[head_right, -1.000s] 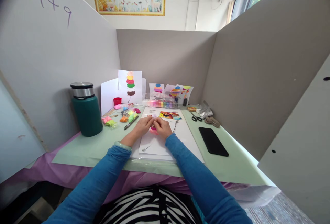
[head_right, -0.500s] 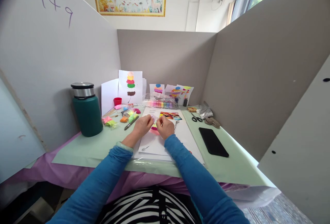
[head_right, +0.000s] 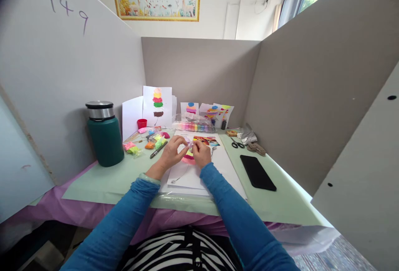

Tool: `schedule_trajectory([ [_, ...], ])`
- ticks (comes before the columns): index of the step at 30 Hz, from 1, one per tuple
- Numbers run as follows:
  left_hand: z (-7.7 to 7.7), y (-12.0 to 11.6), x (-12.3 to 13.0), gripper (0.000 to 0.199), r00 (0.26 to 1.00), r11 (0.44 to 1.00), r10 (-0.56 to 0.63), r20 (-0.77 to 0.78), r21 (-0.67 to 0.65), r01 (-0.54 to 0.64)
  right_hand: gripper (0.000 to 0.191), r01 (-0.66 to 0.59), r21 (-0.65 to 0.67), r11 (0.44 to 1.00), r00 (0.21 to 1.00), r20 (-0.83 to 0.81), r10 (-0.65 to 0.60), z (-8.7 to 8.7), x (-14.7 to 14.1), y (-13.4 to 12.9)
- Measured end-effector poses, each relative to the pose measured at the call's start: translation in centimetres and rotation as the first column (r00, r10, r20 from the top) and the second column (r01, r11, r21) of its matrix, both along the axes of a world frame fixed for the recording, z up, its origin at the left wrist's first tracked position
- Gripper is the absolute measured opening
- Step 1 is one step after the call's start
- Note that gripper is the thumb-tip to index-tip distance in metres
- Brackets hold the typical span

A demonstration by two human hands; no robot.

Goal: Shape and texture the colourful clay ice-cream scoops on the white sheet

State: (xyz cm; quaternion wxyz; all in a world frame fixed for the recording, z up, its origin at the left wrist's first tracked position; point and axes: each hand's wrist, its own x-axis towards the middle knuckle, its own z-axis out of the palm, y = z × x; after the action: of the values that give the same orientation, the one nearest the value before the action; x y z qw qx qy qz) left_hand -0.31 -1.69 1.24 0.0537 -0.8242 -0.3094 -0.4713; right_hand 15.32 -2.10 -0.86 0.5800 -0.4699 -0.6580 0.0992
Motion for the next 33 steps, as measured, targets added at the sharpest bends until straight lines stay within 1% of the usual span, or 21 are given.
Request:
schedule_trajectory([
  [2, 0.0, 0.2, -0.3, 0.038, 0.999, 0.998, -0.043, -0.006, 0.043, 0.043, 0.022, -0.082, -0.031, 0.996, 0.992, -0.098, 0.078, -0.1, 0.0, 0.3],
  [3, -0.1, 0.3, -0.3, 0.05, 0.998, 0.998, -0.049, -0.035, 0.032, 0.051, 0.023, -0.125, -0.049, 0.991, 0.985, -0.126, 0.118, -0.1, -0.1, 0.3],
  [5, -0.5, 0.8, -0.3, 0.061, 0.994, 0.998, -0.048, -0.103, -0.034, 0.044, 0.024, -0.188, -0.079, 0.979, 0.974, -0.14, 0.176, -0.2, -0.3, 0.4],
  [7, -1.0, 1.2, -0.1, 0.064, 0.99, 0.995, -0.013, -0.143, -0.099, -0.001, 0.026, -0.179, -0.074, 0.981, 0.98, -0.101, 0.171, -0.1, -0.4, 0.2],
  [9, -1.4, 1.4, 0.0, 0.068, 0.987, 0.99, 0.023, -0.157, -0.131, -0.044, 0.03, -0.127, -0.018, 0.992, 0.992, -0.029, 0.126, 0.0, -0.4, -0.1],
  [10, -1.5, 1.4, 0.0, 0.07, 0.986, 0.989, 0.031, -0.162, -0.138, -0.054, 0.03, -0.12, 0.023, 0.992, 0.993, 0.008, 0.12, 0.1, -0.3, -0.3],
  [13, -1.5, 1.2, 0.0, 0.076, 0.984, 0.988, 0.01, -0.175, -0.153, -0.037, 0.025, -0.166, 0.16, 0.973, 0.978, 0.151, 0.142, 0.3, -0.1, -0.5],
  [15, -1.4, 1.1, -0.1, 0.078, 0.985, 0.986, -0.018, -0.17, -0.165, -0.011, 0.022, -0.198, 0.212, 0.957, 0.962, 0.232, 0.147, 0.2, 0.1, -0.4],
  [17, -1.4, 1.1, -0.1, 0.077, 0.987, 0.983, -0.048, -0.153, -0.181, 0.019, 0.021, -0.191, 0.226, 0.955, 0.952, 0.279, 0.124, 0.1, 0.3, -0.3],
  [20, -1.4, 1.3, -0.2, 0.078, 0.989, 0.973, -0.095, -0.115, -0.221, 0.068, 0.022, -0.156, 0.22, 0.963, 0.949, 0.305, 0.084, -0.1, 0.4, -0.2],
  [22, -1.5, 1.3, -0.3, 0.078, 0.989, 0.962, -0.116, -0.092, -0.258, 0.089, 0.022, -0.16, 0.217, 0.963, 0.948, 0.306, 0.088, 0.0, 0.4, -0.3],
  [25, -1.4, 1.3, -0.5, 0.077, 0.99, 0.944, -0.117, -0.08, -0.32, 0.086, 0.022, -0.187, 0.2, 0.962, 0.952, 0.277, 0.128, 0.2, 0.3, -0.5],
  [27, -1.2, 1.1, -0.4, 0.077, 0.989, 0.921, -0.13, -0.075, -0.379, 0.092, 0.023, -0.195, 0.182, 0.964, 0.964, 0.219, 0.154, 0.4, 0.2, -0.6],
  [29, -0.6, 0.7, -0.3, 0.076, 0.983, 0.88, -0.175, -0.048, -0.455, 0.135, 0.023, -0.195, 0.158, 0.968, 0.976, 0.132, 0.175, 0.5, 0.1, -0.6],
  [31, 0.1, 0.3, -0.3, 0.071, 0.969, 0.829, -0.246, 0.008, -0.517, 0.215, 0.022, -0.205, 0.117, 0.972, 0.979, 0.028, 0.203, 0.6, 0.1, -0.5],
  [33, 0.7, -0.1, -0.3, 0.065, 0.929, 0.76, -0.366, 0.059, -0.557, 0.335, 0.022, -0.238, 0.034, 0.971, 0.967, -0.088, 0.24, 0.6, 0.1, -0.3],
])
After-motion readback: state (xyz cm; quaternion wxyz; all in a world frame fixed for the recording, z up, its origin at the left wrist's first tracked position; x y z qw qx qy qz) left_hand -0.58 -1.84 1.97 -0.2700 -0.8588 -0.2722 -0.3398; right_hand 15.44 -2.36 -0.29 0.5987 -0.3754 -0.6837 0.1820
